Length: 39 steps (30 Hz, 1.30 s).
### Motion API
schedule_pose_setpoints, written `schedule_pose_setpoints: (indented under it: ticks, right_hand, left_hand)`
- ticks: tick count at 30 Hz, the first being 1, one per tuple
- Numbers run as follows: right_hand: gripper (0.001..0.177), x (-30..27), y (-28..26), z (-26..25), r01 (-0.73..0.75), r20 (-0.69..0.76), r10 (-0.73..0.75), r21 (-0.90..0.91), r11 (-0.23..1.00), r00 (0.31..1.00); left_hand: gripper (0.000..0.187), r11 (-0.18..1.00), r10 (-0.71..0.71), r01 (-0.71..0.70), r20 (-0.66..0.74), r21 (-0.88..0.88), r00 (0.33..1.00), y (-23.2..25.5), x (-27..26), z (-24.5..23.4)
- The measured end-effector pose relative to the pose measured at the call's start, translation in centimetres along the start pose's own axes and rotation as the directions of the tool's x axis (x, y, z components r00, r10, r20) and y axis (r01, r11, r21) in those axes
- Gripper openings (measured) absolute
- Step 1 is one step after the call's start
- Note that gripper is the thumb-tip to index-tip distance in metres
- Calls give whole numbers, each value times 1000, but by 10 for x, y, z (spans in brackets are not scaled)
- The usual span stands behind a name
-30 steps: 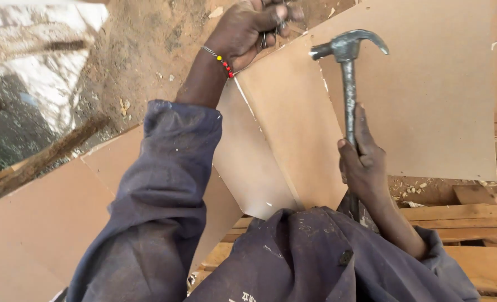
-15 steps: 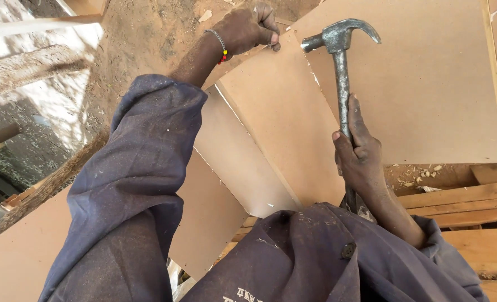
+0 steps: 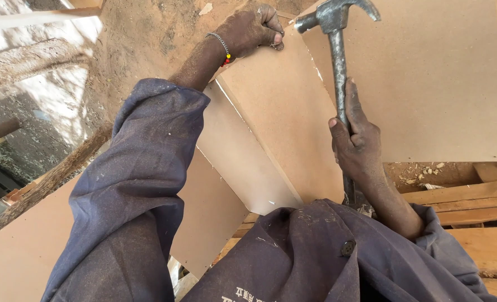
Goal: Hammering nails into a wooden cabinet frame to secure the panels.
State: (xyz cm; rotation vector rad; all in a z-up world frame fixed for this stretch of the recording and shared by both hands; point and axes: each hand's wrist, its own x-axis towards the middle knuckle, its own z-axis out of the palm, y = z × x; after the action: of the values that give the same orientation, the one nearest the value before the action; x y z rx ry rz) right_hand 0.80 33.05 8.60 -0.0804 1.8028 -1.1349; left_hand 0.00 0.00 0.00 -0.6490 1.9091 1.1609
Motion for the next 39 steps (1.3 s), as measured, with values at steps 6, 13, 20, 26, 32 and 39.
schedule_pose_setpoints:
  ticks: [6, 13, 20, 26, 32, 39]
  right_hand:
    - [68, 2, 2, -1, 79, -52, -79, -15, 997, 995]
    - [69, 6, 14, 8, 89, 15, -88, -84, 992, 996]
    - [69, 0, 2, 6, 248, -193, -228, 89, 965, 955]
    - [69, 9, -6, -3, -13, 27, 14, -58, 998, 1000]
    - [71, 8, -8, 1, 4, -282, 22, 91, 996, 959]
    - [70, 4, -16, -5, -176, 26, 177, -39, 984, 984]
  left_hand:
    - [6, 981, 21, -20, 5, -193, 1000, 0, -1, 3]
    - [6, 1000, -2, 2, -15, 24, 1000, -10, 7, 4]
    - [7, 988, -49, 51, -16, 148, 999, 6, -1, 1]
    - [9, 989, -94, 100, -55, 113, 994, 3, -2, 4]
    - [14, 979, -198, 190, -150, -69, 969, -5, -22, -16]
    - [11, 963, -268, 270, -164, -16, 949, 15, -32, -22]
